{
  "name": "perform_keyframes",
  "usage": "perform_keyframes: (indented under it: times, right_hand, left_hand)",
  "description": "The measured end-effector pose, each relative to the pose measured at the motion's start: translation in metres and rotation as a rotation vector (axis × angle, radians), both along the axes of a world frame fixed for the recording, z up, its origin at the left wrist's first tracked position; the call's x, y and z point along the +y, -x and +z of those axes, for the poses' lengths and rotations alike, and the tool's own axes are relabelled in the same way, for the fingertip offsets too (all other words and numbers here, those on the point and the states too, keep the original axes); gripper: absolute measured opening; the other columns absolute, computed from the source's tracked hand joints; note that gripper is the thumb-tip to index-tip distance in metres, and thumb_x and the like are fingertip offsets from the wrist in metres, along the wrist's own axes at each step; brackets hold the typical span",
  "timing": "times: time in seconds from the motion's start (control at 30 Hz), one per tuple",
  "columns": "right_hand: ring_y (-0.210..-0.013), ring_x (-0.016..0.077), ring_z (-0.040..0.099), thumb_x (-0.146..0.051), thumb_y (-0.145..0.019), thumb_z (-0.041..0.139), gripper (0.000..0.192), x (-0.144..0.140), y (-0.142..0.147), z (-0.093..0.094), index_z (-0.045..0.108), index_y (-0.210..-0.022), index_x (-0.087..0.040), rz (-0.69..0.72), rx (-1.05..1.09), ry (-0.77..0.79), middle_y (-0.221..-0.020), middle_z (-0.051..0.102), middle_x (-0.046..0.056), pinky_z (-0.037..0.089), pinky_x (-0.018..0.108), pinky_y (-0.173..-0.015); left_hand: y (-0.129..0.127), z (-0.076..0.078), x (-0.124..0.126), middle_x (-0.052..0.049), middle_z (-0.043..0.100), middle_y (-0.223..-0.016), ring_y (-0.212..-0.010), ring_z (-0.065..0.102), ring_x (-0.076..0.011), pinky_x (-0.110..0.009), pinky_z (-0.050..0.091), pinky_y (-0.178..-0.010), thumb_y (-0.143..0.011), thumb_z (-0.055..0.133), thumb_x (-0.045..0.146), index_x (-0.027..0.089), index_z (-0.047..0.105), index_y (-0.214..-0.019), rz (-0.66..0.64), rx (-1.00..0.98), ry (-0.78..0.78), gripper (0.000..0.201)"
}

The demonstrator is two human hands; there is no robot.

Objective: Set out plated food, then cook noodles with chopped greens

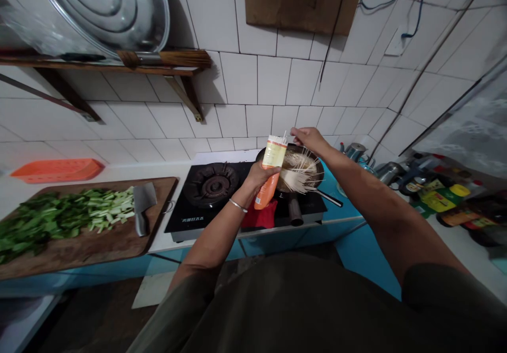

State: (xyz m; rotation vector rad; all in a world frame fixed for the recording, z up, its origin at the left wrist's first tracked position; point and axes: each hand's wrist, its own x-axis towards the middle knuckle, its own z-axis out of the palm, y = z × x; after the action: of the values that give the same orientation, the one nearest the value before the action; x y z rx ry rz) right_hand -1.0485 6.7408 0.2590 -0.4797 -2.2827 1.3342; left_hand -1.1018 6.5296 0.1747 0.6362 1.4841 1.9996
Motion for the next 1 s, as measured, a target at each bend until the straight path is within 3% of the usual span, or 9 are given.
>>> perform_keyframes:
  times: [0.07,0.17,0.33,0.63,0.73,0.87,1.0]
  right_hand:
    - [-0.051,0.009,0.049,-0.058,-0.079,0.071,0.043,-0.014,-0.004,0.001,0.069,-0.074,-0.015,0.058,-0.071,0.156,-0.062,0.062,0.002,0.041,0.022,-0.05]
    - [-0.046,0.0053,0.038,-0.046,-0.068,0.084,0.036,-0.027,-0.007,0.001,0.066,-0.068,-0.014,0.119,-0.035,0.229,-0.052,0.054,-0.004,0.032,0.02,-0.045]
    - [-0.048,0.0052,0.04,-0.031,-0.066,0.084,0.027,-0.031,-0.011,0.004,0.064,-0.064,-0.014,0.145,-0.034,0.197,-0.051,0.052,-0.005,0.032,0.02,-0.047]
    - [-0.049,0.0049,0.047,-0.022,-0.079,0.077,0.021,-0.007,-0.007,0.028,0.062,-0.068,-0.014,-0.062,0.001,0.214,-0.057,0.06,-0.001,0.028,0.018,-0.042]
    - [-0.054,0.0072,0.057,-0.032,-0.084,0.074,0.022,-0.007,-0.006,0.02,0.063,-0.075,-0.014,-0.069,0.002,0.308,-0.065,0.065,0.002,0.036,0.017,-0.045]
    - [-0.062,0.0102,0.064,-0.048,-0.089,0.067,0.032,-0.017,-0.007,0.002,0.064,-0.088,-0.016,-0.022,0.053,0.513,-0.074,0.07,0.004,0.052,0.021,-0.061]
    - [-0.068,0.0096,0.066,-0.038,-0.086,0.072,0.024,-0.028,-0.008,-0.01,0.063,-0.091,-0.016,0.023,0.083,0.565,-0.09,0.074,0.007,0.055,0.021,-0.067]
  left_hand:
    - [0.0,-0.001,0.003,-0.012,0.075,-0.098,-0.089,0.068,-0.0258,-0.042,0.051,-0.091,-0.044,0.094,0.035,0.011,0.073,-0.099,-0.023,0.026,-0.01,0.064]
    - [0.001,-0.005,0.007,-0.012,0.074,-0.098,-0.09,0.068,-0.0255,-0.041,0.052,-0.091,-0.046,0.093,0.035,0.011,0.073,-0.1,-0.03,0.074,0.017,0.062]
    - [-0.001,-0.011,0.01,-0.01,0.074,-0.093,-0.08,0.067,-0.0219,-0.039,0.054,-0.085,-0.047,0.093,0.034,0.011,0.073,-0.097,0.001,0.096,0.08,0.059]
    - [0.002,-0.021,0.008,-0.012,0.075,-0.1,-0.089,0.069,-0.0237,-0.04,0.05,-0.095,-0.045,0.094,0.036,0.01,0.075,-0.101,-0.061,0.08,0.096,0.065]
    - [0.005,-0.024,0.01,-0.013,0.075,-0.104,-0.091,0.069,-0.0239,-0.041,0.05,-0.096,-0.047,0.094,0.037,0.011,0.076,-0.104,-0.079,0.056,0.075,0.066]
    - [0.006,-0.026,0.014,-0.013,0.075,-0.105,-0.09,0.07,-0.0243,-0.04,0.051,-0.095,-0.047,0.094,0.037,0.011,0.075,-0.106,-0.082,0.034,0.038,0.067]
    - [0.005,-0.022,0.016,-0.012,0.075,-0.102,-0.088,0.069,-0.0234,-0.041,0.05,-0.095,-0.046,0.094,0.036,0.011,0.076,-0.103,-0.046,0.049,0.075,0.065]
